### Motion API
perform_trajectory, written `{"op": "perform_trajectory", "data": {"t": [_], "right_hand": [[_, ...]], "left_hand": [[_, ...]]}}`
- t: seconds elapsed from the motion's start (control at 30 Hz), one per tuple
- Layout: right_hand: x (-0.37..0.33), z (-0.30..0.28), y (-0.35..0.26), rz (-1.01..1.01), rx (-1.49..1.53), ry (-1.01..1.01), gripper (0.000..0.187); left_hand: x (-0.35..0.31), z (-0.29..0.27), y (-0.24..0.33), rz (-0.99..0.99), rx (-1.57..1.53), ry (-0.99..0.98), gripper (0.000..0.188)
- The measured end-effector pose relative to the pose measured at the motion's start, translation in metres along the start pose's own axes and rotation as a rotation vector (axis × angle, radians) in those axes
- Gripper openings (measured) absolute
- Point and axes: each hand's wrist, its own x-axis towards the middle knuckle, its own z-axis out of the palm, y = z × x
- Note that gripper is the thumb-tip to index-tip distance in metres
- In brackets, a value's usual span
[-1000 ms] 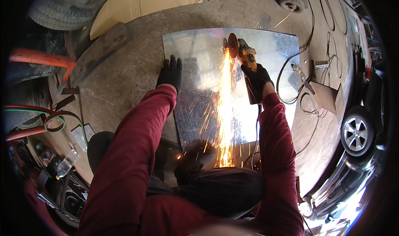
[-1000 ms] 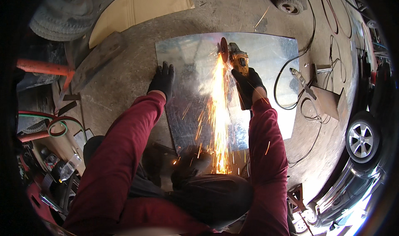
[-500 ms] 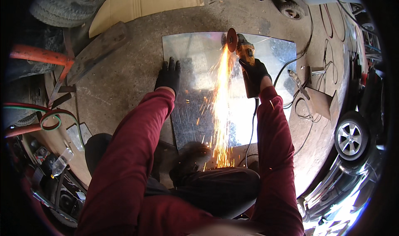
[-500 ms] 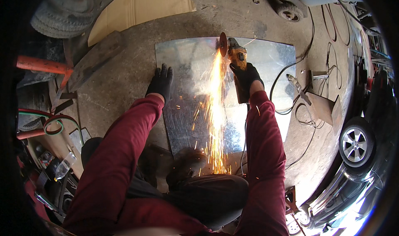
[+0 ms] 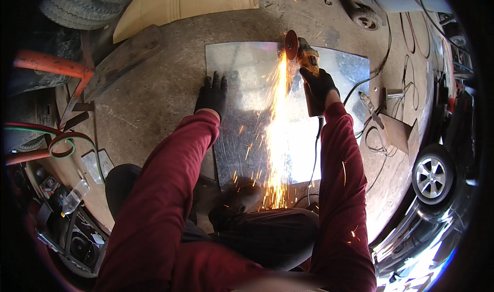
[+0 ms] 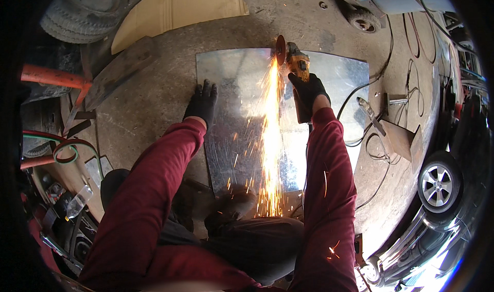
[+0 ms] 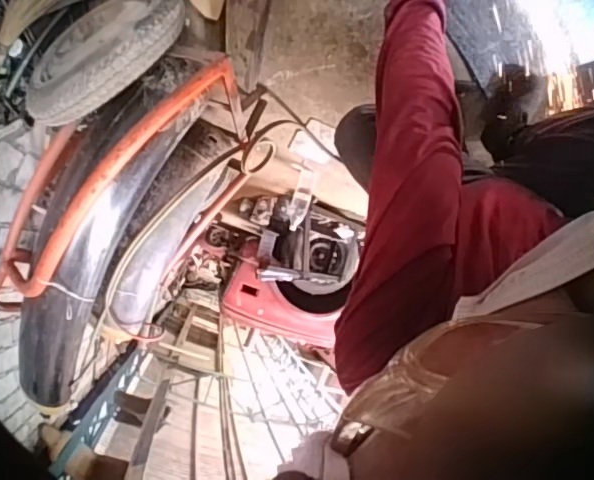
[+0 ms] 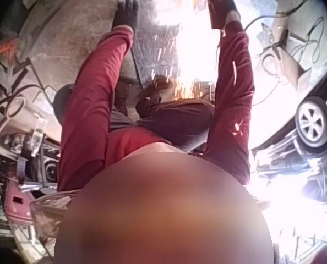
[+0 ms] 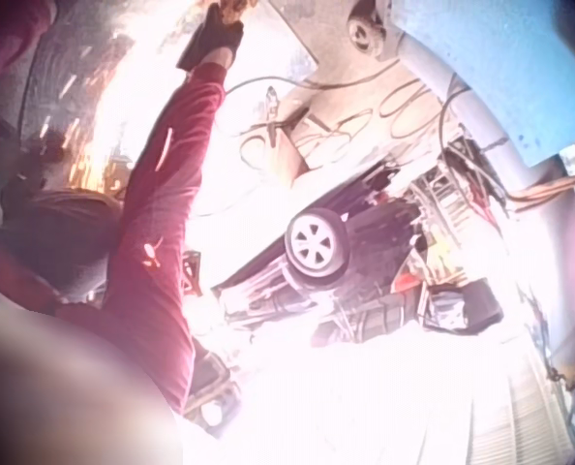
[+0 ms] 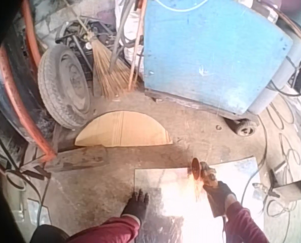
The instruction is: The person uses an angle grinder to cut a rectangular metal sheet on the floor of a workshop. They hold the sheet with one hand and guide the grinder with the other, creating sparks as they cut through the metal.
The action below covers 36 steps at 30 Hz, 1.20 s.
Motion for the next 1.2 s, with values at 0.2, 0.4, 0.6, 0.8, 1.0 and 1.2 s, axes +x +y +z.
{"op": "perform_trajectory", "data": {"t": [0.2, 0.4, 0.6, 0.8, 1.0, 1.2], "right_hand": [[0.018, 0.010, 0.011, -0.178, -0.044, 0.022, 0.072], [0.038, 0.000, 0.016, -0.038, -0.031, 0.044, 0.071], [-0.010, 0.001, 0.005, 0.002, -0.038, -0.077, 0.061], [-0.113, 0.027, 0.072, 0.117, 0.250, -0.119, 0.030], [-0.254, 0.049, 0.140, -0.068, 0.196, 0.034, 0.047], [-0.387, 0.061, 0.184, 0.252, 0.538, 0.185, 0.050]], "left_hand": [[-0.003, -0.006, -0.005, -0.006, -0.055, -0.096, 0.072], [0.001, -0.015, 0.005, 0.028, -0.069, -0.110, 0.076], [0.000, 0.006, -0.009, 0.009, -0.018, -0.010, 0.063], [0.000, -0.024, 0.003, 0.070, 0.050, -0.166, 0.111], [-0.002, -0.021, -0.010, 0.138, 0.076, -0.081, 0.120], [-0.054, 0.025, -0.008, -0.213, -0.314, 0.253, 0.115]]}}
